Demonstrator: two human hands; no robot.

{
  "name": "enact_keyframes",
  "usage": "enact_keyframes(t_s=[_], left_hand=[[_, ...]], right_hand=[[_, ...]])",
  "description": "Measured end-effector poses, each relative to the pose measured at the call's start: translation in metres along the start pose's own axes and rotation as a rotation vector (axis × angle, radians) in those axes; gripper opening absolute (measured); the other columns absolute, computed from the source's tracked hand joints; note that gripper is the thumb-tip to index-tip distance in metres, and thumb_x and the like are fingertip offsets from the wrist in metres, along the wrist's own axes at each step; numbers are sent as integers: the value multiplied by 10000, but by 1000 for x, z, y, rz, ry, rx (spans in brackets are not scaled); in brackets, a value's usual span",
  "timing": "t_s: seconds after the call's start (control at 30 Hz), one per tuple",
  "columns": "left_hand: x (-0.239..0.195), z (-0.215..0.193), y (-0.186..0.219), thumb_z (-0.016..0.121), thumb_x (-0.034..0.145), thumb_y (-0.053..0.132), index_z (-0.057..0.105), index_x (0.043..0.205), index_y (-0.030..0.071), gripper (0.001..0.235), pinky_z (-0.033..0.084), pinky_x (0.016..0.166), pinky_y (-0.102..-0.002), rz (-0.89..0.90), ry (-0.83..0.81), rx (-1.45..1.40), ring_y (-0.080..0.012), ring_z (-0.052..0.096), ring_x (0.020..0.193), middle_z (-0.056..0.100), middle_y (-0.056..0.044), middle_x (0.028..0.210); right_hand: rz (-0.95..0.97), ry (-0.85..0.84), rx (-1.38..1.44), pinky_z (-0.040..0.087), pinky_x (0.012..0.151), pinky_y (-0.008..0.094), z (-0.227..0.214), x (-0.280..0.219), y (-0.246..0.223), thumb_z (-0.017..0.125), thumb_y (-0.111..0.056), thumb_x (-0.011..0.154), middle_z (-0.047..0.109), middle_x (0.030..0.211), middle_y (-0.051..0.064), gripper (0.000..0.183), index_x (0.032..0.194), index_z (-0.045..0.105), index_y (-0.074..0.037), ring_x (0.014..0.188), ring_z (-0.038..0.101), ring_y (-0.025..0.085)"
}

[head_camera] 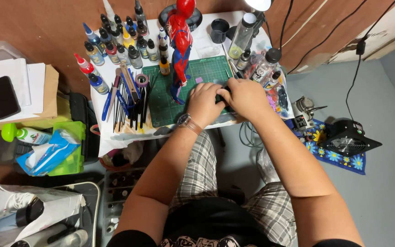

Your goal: Assembling and cleaning a Spider-Man action figure at a workstation

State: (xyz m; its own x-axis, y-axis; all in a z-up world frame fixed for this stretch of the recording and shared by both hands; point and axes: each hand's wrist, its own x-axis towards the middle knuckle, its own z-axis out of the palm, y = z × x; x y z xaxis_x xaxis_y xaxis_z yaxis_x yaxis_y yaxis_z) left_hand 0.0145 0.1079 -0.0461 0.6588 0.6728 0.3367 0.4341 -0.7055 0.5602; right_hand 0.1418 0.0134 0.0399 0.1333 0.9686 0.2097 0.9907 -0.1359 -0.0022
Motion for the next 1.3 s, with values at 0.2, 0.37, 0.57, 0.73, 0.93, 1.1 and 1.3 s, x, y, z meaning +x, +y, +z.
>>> enact_keyframes(t_s=[0.2, 0.37, 0.57, 0.73, 0.93, 1.1, 1.3], left_hand=[[1, -3, 1, 701, 778, 249, 693, 1118, 157, 352, 426, 1028, -424, 68, 37, -16, -252, 554, 1224, 673, -35, 1139], [2, -15, 5, 694, 777, 256, 684, 1103, 165, 338, 420, 1031, -426, 74, -15, -38, -243, 546, 1242, 670, -21, 1157], [2, -19, 3, 753, 766, 281, 674, 1135, 143, 401, 409, 1038, -438, 46, -68, -50, -257, 532, 1261, 665, -36, 1187], [3, -29, 9, 780, 782, 311, 671, 1211, 163, 466, 391, 1050, -418, 33, -83, -43, -234, 521, 1274, 662, -12, 1194], [1, -31, 12, 791, 793, 320, 665, 1223, 179, 470, 383, 1053, -406, 1, -107, -56, -215, 510, 1285, 657, 10, 1204], [2, -26, 8, 708, 842, 287, 655, 1246, 167, 425, 405, 1055, -421, 9, -110, -35, -232, 511, 1293, 649, -19, 1242], [1, -29, 12, 689, 830, 284, 665, 1210, 163, 400, 409, 1053, -429, 14, -98, -18, -238, 513, 1299, 651, -18, 1246]], right_hand=[[-91, 36, -91, 602, 662, 507, 36, 10, 16, 575, -380, 1004, 695, 855, 147, 311, 967, 627, -76, 834, 742, 401], [-224, 80, -79, 609, 703, 475, 43, 2, 26, 587, -295, 993, 678, 925, 149, 245, 1030, 613, -54, 929, 731, 403], [-187, -2, 82, 589, 791, 544, -16, -7, 6, 644, -293, 970, 659, 1054, 189, 324, 1175, 646, -42, 1030, 679, 445], [-80, -46, 51, 593, 794, 533, 6, -2, 23, 647, -365, 988, 672, 1020, 149, 346, 1198, 663, -91, 1010, 702, 409], [-32, -55, 102, 587, 798, 543, -1, -4, 16, 607, -414, 1026, 681, 992, 150, 360, 1139, 687, -82, 1001, 708, 420], [-2, -84, 111, 589, 817, 570, -17, -2, 3, 677, -420, 948, 672, 1069, 161, 426, 1199, 673, -76, 1035, 692, 425], [-39, -75, 115, 599, 818, 557, -15, -2, 1, 666, -344, 958, 646, 1128, 117, 402, 1309, 650, -148, 1072, 687, 404]])
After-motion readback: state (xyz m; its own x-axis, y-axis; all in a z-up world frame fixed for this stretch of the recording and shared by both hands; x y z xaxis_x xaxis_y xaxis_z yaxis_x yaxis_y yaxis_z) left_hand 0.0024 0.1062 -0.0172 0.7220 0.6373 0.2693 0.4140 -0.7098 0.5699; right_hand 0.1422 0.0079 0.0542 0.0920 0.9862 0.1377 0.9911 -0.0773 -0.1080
